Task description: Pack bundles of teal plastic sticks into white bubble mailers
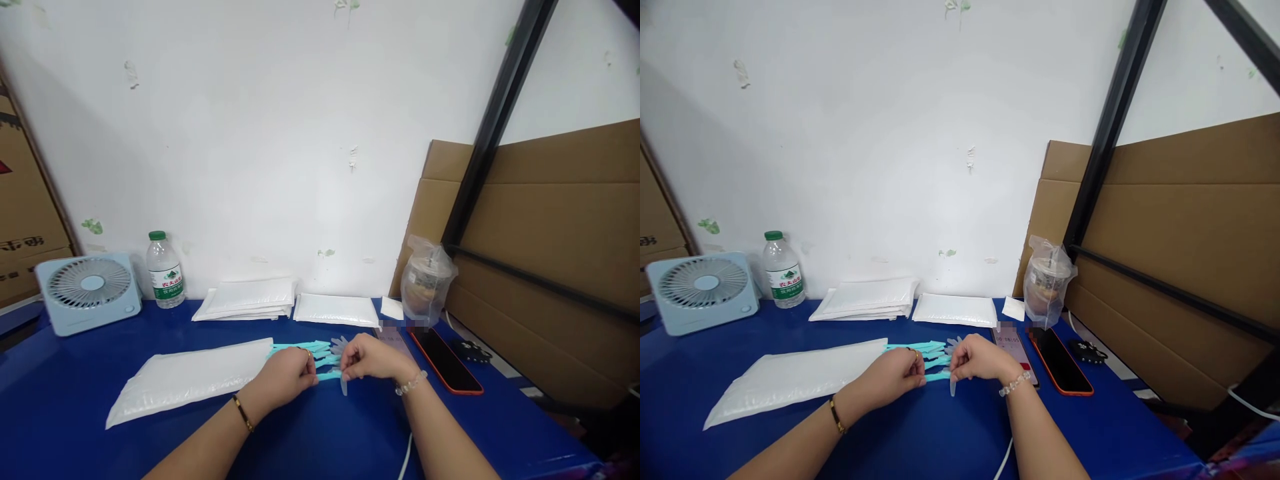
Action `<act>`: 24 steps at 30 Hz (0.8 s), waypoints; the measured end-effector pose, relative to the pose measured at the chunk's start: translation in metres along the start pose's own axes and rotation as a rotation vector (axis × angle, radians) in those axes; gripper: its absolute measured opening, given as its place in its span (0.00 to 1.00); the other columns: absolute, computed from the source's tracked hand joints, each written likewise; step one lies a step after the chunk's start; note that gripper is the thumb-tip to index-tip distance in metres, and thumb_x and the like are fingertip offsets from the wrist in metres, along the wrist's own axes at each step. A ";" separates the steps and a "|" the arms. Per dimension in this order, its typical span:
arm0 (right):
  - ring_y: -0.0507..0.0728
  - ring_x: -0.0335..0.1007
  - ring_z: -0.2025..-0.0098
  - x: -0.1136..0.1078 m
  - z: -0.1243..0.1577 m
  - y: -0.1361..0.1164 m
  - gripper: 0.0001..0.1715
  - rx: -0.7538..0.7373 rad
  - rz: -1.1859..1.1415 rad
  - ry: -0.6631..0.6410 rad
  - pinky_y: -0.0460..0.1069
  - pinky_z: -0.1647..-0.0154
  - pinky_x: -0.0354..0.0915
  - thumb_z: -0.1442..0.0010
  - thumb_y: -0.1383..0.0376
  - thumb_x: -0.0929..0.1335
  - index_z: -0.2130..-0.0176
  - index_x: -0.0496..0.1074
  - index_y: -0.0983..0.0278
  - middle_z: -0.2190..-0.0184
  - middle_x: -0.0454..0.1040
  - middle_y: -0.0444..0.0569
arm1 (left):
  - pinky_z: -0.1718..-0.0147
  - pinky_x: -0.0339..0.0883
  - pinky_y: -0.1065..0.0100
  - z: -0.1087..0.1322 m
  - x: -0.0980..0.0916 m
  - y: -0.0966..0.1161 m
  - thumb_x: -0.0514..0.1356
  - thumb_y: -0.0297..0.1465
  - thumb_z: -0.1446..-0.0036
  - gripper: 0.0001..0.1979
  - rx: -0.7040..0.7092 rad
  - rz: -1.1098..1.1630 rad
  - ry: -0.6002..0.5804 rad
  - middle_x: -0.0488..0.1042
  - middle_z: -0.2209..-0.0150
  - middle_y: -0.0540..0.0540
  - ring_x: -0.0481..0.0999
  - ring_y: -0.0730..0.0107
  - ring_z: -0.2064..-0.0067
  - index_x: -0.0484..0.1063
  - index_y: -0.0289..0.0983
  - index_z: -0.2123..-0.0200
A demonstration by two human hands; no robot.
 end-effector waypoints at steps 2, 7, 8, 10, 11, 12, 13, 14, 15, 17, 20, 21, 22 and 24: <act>0.50 0.64 0.79 -0.004 -0.001 0.005 0.16 0.022 -0.005 0.081 0.44 0.78 0.59 0.54 0.56 0.72 0.71 0.78 0.66 0.79 0.73 0.44 | 0.74 0.54 0.71 0.000 -0.008 -0.007 0.57 0.36 0.49 0.07 -0.031 -0.005 0.043 0.74 0.72 0.50 0.70 0.69 0.70 0.71 0.40 0.71; 0.53 0.67 0.74 -0.014 -0.002 0.009 0.14 0.017 0.078 0.261 0.45 0.74 0.60 0.49 0.58 0.69 0.69 0.78 0.66 0.75 0.76 0.48 | 0.74 0.54 0.71 0.003 -0.026 -0.015 0.49 0.37 0.42 0.10 -0.049 0.108 0.145 0.71 0.72 0.50 0.69 0.70 0.71 0.65 0.39 0.67; 0.54 0.68 0.72 -0.016 -0.002 0.008 0.13 0.006 0.120 0.298 0.45 0.73 0.60 0.48 0.59 0.68 0.69 0.78 0.66 0.74 0.77 0.48 | 0.75 0.54 0.71 0.004 -0.026 -0.014 0.47 0.37 0.40 0.11 -0.041 0.150 0.135 0.70 0.72 0.51 0.68 0.71 0.72 0.63 0.39 0.65; 0.55 0.69 0.70 -0.019 -0.002 0.005 0.13 -0.003 0.202 0.373 0.46 0.71 0.60 0.45 0.61 0.65 0.68 0.78 0.65 0.72 0.77 0.48 | 0.75 0.55 0.71 0.004 -0.026 -0.013 0.43 0.38 0.39 0.12 -0.017 0.190 0.120 0.68 0.73 0.52 0.66 0.72 0.74 0.61 0.39 0.63; 0.55 0.69 0.70 -0.020 -0.001 0.005 0.13 0.000 0.234 0.407 0.46 0.71 0.60 0.45 0.62 0.65 0.68 0.77 0.64 0.72 0.77 0.48 | 0.74 0.55 0.71 0.004 -0.025 -0.011 0.42 0.38 0.38 0.12 0.005 0.186 0.129 0.67 0.73 0.52 0.65 0.72 0.74 0.61 0.39 0.62; 0.55 0.69 0.70 -0.022 -0.001 0.005 0.13 0.010 0.263 0.437 0.46 0.70 0.61 0.45 0.63 0.64 0.68 0.77 0.64 0.72 0.77 0.48 | 0.73 0.55 0.71 0.004 -0.025 -0.010 0.41 0.39 0.38 0.13 0.030 0.171 0.150 0.66 0.73 0.52 0.65 0.72 0.73 0.61 0.39 0.63; 0.55 0.69 0.70 -0.024 0.000 0.006 0.13 0.024 0.288 0.468 0.46 0.70 0.61 0.45 0.64 0.64 0.67 0.77 0.64 0.71 0.77 0.48 | 0.72 0.56 0.70 0.003 -0.025 -0.009 0.40 0.39 0.37 0.15 0.054 0.152 0.172 0.66 0.73 0.52 0.64 0.72 0.72 0.61 0.39 0.65; 0.55 0.70 0.70 -0.027 0.000 0.008 0.13 0.041 0.308 0.500 0.47 0.69 0.61 0.45 0.65 0.64 0.67 0.77 0.64 0.71 0.77 0.48 | 0.70 0.56 0.70 0.003 -0.025 -0.008 0.39 0.40 0.37 0.16 0.068 0.138 0.189 0.66 0.72 0.51 0.65 0.71 0.71 0.62 0.39 0.67; 0.55 0.70 0.69 -0.030 0.001 0.010 0.13 0.059 0.321 0.534 0.47 0.68 0.61 0.46 0.65 0.64 0.67 0.77 0.64 0.71 0.77 0.48 | 0.69 0.57 0.70 0.003 -0.025 -0.007 0.39 0.40 0.37 0.18 0.075 0.129 0.197 0.66 0.72 0.50 0.65 0.71 0.70 0.61 0.39 0.69; 0.56 0.70 0.68 -0.037 0.004 0.013 0.13 0.084 0.340 0.596 0.48 0.66 0.62 0.46 0.65 0.64 0.66 0.77 0.64 0.70 0.77 0.49 | 0.68 0.57 0.69 0.002 -0.024 -0.007 0.40 0.39 0.37 0.17 0.075 0.097 0.198 0.67 0.70 0.49 0.66 0.69 0.67 0.62 0.39 0.70; 0.58 0.71 0.66 -0.054 0.017 0.018 0.13 0.125 0.374 0.702 0.49 0.63 0.62 0.47 0.64 0.63 0.66 0.76 0.64 0.68 0.77 0.51 | 0.66 0.58 0.69 0.002 -0.024 -0.007 0.43 0.37 0.38 0.14 0.079 0.034 0.206 0.68 0.67 0.48 0.67 0.67 0.64 0.63 0.39 0.69; 0.58 0.71 0.65 -0.062 0.025 0.022 0.13 0.163 0.401 0.754 0.50 0.62 0.62 0.46 0.63 0.63 0.66 0.75 0.64 0.68 0.77 0.51 | 0.66 0.58 0.69 0.002 -0.024 -0.008 0.43 0.37 0.38 0.14 0.086 0.021 0.210 0.68 0.67 0.48 0.67 0.67 0.64 0.63 0.39 0.68; 0.59 0.71 0.64 -0.071 0.035 0.027 0.13 0.224 0.434 0.808 0.50 0.61 0.62 0.46 0.62 0.63 0.66 0.75 0.64 0.67 0.77 0.52 | 0.66 0.58 0.69 0.002 -0.024 -0.008 0.43 0.36 0.38 0.13 0.091 0.011 0.215 0.68 0.67 0.48 0.67 0.67 0.64 0.63 0.39 0.69; 0.61 0.71 0.62 -0.089 0.061 0.044 0.14 0.430 0.517 0.923 0.51 0.62 0.63 0.47 0.59 0.63 0.65 0.72 0.64 0.65 0.76 0.53 | 0.66 0.58 0.69 0.003 -0.025 -0.008 0.43 0.36 0.38 0.13 0.089 -0.002 0.223 0.68 0.68 0.48 0.67 0.67 0.64 0.63 0.39 0.69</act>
Point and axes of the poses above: each hand's wrist, its own z-axis away from the middle knuckle, its own x-axis out of the palm, y = z × x, the point moved 3 cm from there along -z, towards the middle knuckle
